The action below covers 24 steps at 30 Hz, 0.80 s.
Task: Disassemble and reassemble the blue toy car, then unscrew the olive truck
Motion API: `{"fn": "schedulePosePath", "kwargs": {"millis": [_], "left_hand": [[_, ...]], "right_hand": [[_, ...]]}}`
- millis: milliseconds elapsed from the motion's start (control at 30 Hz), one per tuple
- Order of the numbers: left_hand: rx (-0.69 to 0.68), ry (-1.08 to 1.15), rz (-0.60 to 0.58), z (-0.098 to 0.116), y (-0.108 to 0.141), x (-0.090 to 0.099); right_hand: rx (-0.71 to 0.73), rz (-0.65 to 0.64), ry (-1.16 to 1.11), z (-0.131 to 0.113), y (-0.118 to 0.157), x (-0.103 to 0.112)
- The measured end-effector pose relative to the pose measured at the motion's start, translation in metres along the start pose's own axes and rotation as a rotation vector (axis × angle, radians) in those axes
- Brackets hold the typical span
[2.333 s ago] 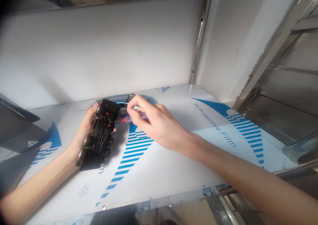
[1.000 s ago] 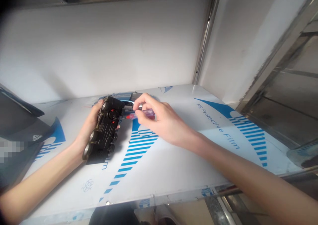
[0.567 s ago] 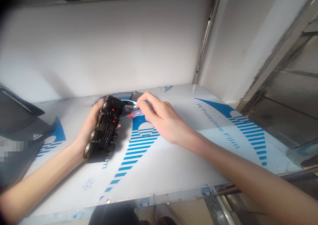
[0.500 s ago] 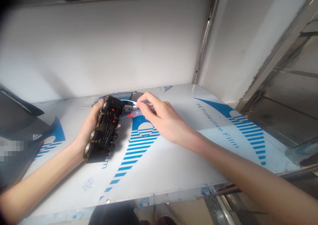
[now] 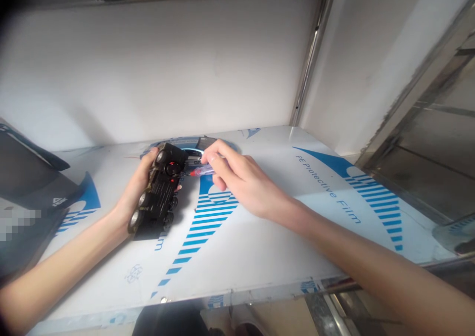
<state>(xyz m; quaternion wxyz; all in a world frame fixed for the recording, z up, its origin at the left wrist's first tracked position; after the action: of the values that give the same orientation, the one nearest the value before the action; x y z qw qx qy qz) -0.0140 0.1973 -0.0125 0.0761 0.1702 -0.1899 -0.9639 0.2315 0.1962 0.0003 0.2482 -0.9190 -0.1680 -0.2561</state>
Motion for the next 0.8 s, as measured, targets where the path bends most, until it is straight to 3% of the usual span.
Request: {"fn": "schedulePosePath", "kwargs": {"millis": [133,333,800], "left_hand": [[-0.014,0.026,0.011,0.002,0.003,-0.002],[0.001,-0.028,0.027,0.005,0.01,-0.008],[-0.011,0.004,0.005,0.002,-0.002,0.001]], "right_hand": [[0.044,-0.009,0.026,0.002,0.001,0.0],[0.0,0.044,0.004,0.005,-0.001,-0.002],[0.018,0.112,0.049,0.003,-0.001,0.002]]}}
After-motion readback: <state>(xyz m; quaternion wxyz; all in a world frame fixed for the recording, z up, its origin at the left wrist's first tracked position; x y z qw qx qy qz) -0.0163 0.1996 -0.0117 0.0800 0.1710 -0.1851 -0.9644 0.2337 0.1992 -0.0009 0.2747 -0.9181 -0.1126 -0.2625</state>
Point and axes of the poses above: each hand's wrist, its own y-axis away from the middle knuckle, its own x-axis out of the back of the hand, z = x × y, the point moved 1 cm from there along -y, towards the middle knuckle, and after that the axes turned 8 degrees about y, right-handed, at the moved point
